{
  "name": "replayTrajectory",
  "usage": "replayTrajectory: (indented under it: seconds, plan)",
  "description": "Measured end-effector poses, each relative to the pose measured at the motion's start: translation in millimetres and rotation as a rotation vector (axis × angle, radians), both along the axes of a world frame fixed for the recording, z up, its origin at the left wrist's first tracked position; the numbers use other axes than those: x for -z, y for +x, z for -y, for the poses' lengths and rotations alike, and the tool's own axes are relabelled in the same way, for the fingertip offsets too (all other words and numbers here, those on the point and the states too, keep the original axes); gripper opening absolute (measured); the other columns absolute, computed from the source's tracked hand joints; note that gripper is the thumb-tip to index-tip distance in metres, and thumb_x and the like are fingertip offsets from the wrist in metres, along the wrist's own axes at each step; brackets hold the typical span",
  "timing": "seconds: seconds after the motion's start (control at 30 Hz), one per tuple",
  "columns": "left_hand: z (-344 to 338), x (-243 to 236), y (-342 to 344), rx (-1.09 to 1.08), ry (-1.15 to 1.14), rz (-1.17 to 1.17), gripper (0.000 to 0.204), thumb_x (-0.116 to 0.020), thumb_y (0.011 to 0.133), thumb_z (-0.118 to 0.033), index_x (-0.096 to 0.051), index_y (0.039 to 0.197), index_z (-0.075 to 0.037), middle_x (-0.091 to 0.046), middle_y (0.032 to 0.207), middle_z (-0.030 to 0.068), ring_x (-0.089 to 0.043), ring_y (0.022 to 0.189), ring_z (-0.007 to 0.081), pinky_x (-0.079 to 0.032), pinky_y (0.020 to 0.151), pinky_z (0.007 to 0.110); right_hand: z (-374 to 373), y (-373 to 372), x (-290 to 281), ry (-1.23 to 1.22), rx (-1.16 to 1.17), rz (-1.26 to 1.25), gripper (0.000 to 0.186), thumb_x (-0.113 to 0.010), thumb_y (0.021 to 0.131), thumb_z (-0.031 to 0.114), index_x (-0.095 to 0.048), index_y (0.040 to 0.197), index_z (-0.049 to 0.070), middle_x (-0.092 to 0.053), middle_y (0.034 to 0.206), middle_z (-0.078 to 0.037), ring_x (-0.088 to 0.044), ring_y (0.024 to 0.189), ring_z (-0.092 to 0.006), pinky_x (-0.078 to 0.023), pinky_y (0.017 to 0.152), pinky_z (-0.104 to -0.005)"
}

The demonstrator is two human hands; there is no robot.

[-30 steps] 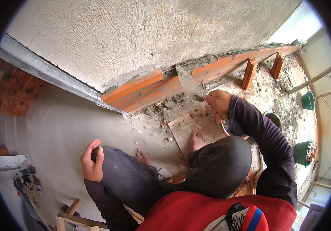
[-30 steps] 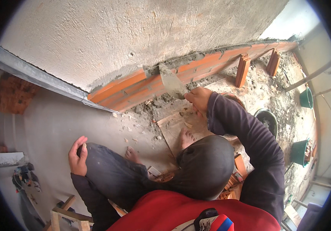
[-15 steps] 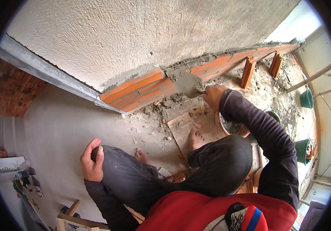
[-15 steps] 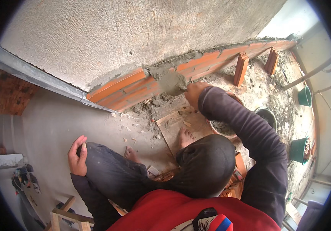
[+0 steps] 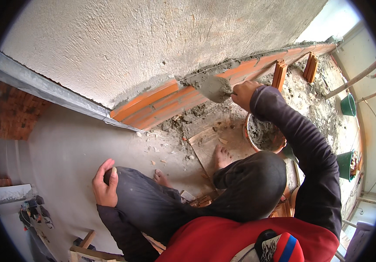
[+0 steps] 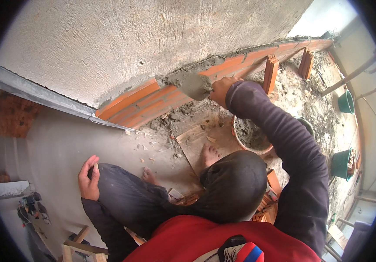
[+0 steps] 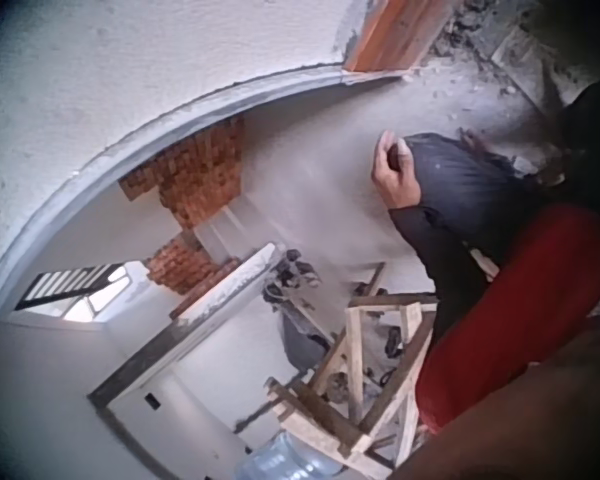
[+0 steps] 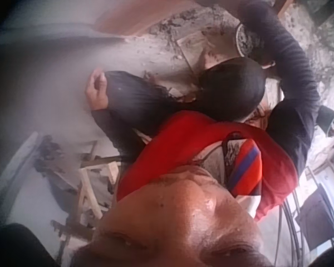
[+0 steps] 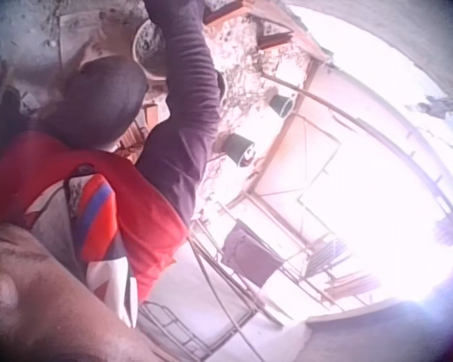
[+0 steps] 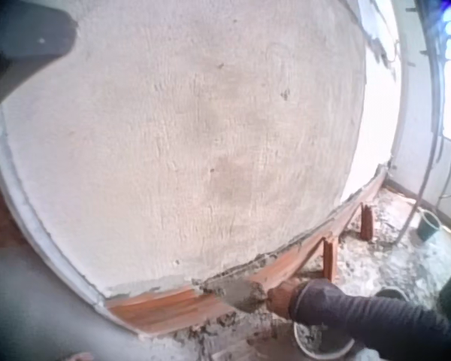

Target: The person applies mortar from a bucket onto a wall and places bricks on top of it using a trowel.

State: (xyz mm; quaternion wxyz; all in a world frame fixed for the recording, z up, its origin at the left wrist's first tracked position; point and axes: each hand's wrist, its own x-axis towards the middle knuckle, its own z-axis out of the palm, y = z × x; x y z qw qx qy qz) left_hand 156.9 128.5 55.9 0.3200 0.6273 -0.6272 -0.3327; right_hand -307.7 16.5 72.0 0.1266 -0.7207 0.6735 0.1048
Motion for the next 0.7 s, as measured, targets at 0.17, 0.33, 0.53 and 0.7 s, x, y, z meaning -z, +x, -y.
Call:
replayTrajectory:
  seconds: [0.17, 0.33, 0.53, 0.7]
  plan:
    - [-1.2, -2.4, -1.2, -0.017, 0.015, -0.02, 0.049, -0.06, 0.093, -0.032, -0.056, 0.123, 0.005, -0.064, 0.116, 0.0192, -0.06, 0.108, 0.0254, -0.044, 0.096, 0.035, 10.3, -42.3, 8.2, 0.004, 0.016, -0.077, 0.036, -0.049, 0.092, 0.031, -0.067, 0.091, 0.001, -0.067, 0.09, -0.023, -0.064, 0.091, -0.0389, -0.049, 0.087, -0.0473]
    - [-0.3, -0.7, 0.1, -0.005, 0.012, 0.001, 0.049, -0.061, 0.093, -0.033, -0.056, 0.123, 0.005, -0.064, 0.116, 0.0193, -0.06, 0.109, 0.0248, -0.044, 0.095, 0.034, 9.3, -60.7, -2.6, -0.001, 0.087, -0.123, 0.034, -0.05, 0.09, 0.031, -0.067, 0.093, 0.003, -0.067, 0.093, -0.021, -0.064, 0.093, -0.0387, -0.049, 0.088, -0.0467]
    - [0.3, -4.5, -3.7, -0.013, 0.034, 0.002, 0.05, -0.061, 0.093, -0.034, -0.056, 0.124, 0.005, -0.064, 0.117, 0.0198, -0.06, 0.11, 0.0246, -0.045, 0.095, 0.034, 7.0, -94.1, -3.0, -0.03, 0.161, -0.16, 0.033, -0.052, 0.089, 0.032, -0.068, 0.092, 0.003, -0.067, 0.093, -0.022, -0.064, 0.094, -0.0388, -0.048, 0.088, -0.0468]
    - [-0.1, -4.1, -4.0, -0.016, 0.026, 0.024, 0.051, -0.061, 0.093, -0.035, -0.056, 0.124, 0.006, -0.064, 0.117, 0.0196, -0.06, 0.109, 0.0245, -0.045, 0.094, 0.034, 16.1, -103.7, -3.8, 0.096, 0.216, -0.206, 0.037, -0.05, 0.089, 0.032, -0.068, 0.107, 0.005, -0.066, 0.111, -0.021, -0.062, 0.106, -0.0366, -0.047, 0.095, -0.044]
